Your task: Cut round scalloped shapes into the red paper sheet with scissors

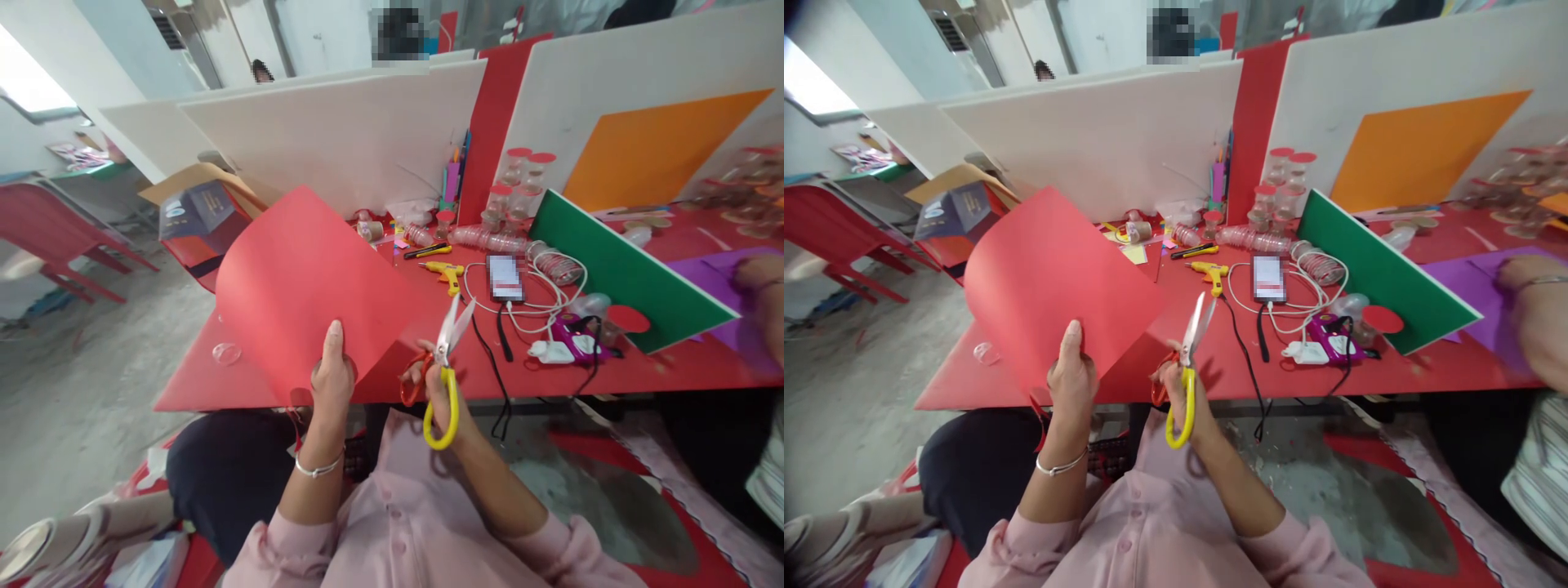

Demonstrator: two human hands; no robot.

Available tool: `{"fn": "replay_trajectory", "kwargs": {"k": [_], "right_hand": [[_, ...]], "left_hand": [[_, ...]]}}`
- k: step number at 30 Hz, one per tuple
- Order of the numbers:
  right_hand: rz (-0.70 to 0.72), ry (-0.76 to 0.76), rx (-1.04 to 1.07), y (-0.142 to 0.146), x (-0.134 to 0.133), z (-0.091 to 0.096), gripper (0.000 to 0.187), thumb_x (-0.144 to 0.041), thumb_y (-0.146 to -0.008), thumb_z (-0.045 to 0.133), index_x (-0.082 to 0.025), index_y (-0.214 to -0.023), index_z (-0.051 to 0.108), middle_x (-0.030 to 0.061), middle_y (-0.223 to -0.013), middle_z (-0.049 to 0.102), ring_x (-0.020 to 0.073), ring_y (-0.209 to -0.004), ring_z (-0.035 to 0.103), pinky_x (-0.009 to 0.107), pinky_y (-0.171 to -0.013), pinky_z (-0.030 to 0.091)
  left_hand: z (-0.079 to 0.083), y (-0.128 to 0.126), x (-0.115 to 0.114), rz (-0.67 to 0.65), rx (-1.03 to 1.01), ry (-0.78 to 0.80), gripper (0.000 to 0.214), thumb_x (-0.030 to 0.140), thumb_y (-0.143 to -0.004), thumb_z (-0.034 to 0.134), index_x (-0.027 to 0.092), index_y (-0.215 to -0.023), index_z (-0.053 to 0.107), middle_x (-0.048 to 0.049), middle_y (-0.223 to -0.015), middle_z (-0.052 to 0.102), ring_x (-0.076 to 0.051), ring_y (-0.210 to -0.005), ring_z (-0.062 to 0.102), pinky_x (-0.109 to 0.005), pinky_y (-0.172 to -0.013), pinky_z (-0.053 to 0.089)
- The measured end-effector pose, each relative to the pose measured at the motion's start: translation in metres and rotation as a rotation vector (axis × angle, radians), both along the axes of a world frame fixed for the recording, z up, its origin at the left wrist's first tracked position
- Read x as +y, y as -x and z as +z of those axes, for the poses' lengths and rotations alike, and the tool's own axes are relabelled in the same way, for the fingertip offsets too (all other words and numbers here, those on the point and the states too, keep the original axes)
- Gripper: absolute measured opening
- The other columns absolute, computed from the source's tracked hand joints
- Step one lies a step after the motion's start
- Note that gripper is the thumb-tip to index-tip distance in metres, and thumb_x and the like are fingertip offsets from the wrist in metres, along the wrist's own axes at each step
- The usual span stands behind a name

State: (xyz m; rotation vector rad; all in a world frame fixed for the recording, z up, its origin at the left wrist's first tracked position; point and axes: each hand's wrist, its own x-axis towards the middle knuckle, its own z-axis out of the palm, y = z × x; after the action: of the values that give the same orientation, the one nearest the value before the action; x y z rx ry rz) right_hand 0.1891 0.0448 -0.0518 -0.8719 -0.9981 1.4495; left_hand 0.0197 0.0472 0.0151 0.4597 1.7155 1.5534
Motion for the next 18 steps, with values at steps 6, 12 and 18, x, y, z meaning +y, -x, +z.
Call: {"fn": "replay_trajectory", "kwargs": {"k": [6, 12, 18], "right_hand": [[0.251, 0.032, 0.051, 0.008, -0.029, -0.005, 0.091, -0.094, -0.094, 0.069, -0.027, -0.155, 0.062, -0.0032, -0.075, 0.061, 0.0191, -0.059, 0.061, 0.033, -0.059, 0.057], [0.201, -0.023, 0.031, 0.011, -0.026, -0.008, 0.081, -0.089, -0.100, 0.067, -0.026, -0.151, 0.067, -0.0014, -0.084, 0.063, 0.0125, -0.055, 0.053, 0.026, -0.053, 0.050], [0.208, 0.002, -0.009, 0.011, -0.030, 0.001, 0.083, -0.091, -0.098, 0.067, -0.023, -0.145, 0.072, -0.0009, -0.081, 0.064, 0.0126, -0.055, 0.053, 0.026, -0.053, 0.049]], "left_hand": [[-0.005, -0.008, -0.005, 0.001, 0.081, 0.031, 0.060, 0.084, -0.097, 0.063, 0.027, -0.078, 0.064, -0.0017, -0.067, 0.056, -0.025, -0.078, 0.069, -0.037, -0.066, 0.059], [-0.016, -0.010, -0.001, -0.058, 0.060, -0.041, 0.067, 0.093, -0.093, 0.057, 0.027, -0.092, 0.073, -0.0055, -0.079, 0.066, -0.028, -0.087, 0.072, -0.039, -0.072, 0.060], [-0.014, -0.018, -0.002, 0.081, 0.027, 0.034, 0.061, 0.086, -0.095, 0.064, 0.026, -0.087, 0.070, -0.0059, -0.076, 0.065, -0.030, -0.093, 0.074, -0.040, -0.078, 0.064]]}}
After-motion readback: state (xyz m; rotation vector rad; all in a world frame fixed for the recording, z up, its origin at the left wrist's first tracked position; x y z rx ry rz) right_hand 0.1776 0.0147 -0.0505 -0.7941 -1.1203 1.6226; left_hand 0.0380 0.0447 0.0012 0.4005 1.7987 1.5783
